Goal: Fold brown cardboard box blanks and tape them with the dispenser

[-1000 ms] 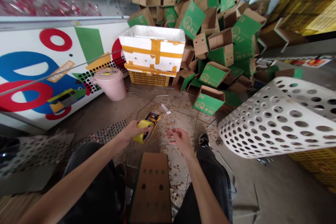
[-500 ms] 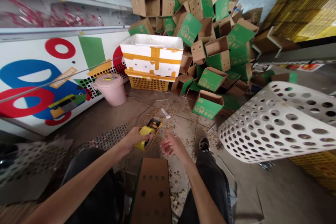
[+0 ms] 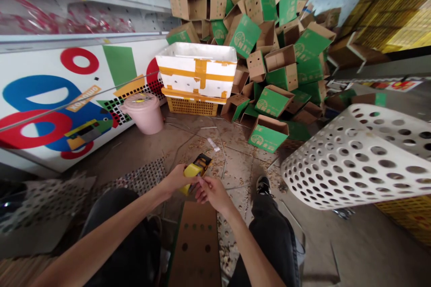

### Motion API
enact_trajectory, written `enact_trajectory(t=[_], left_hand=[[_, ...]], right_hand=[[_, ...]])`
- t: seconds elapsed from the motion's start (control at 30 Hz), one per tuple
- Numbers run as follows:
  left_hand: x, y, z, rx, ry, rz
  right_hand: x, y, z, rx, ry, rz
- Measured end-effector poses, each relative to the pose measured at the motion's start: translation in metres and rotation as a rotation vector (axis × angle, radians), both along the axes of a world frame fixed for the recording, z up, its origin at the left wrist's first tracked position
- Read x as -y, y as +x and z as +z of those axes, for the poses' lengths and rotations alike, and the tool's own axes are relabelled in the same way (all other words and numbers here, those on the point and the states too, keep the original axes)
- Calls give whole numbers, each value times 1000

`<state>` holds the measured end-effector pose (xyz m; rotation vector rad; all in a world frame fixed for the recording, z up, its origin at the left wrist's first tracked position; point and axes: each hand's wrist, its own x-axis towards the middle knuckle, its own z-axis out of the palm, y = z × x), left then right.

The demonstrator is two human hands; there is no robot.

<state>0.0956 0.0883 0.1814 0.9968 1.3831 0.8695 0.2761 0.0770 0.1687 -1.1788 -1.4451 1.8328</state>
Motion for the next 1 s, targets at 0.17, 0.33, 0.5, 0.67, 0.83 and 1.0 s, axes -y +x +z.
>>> enact_trajectory(t=[0.17, 0.33, 0.5, 0.67, 0.83, 1.0], left_hand=[[-7, -7, -4, -33, 1, 42], [-10, -15, -8, -73, 0, 116], [-11, -18, -9, -74, -26, 102], [-10, -13, -6, -49, -45, 105], [-12, -9, -6, -48, -51, 123], [-11, -3, 0, -27, -30, 77]], right_hand=[[-4, 8, 9, 68, 66, -148], [-6, 13, 10, 41, 134, -199], [-3, 10, 15, 35, 208, -226], [-5, 13, 18, 40, 223, -354], [-14, 22, 7, 119, -20, -181], [-10, 16, -7, 291, 25, -178]])
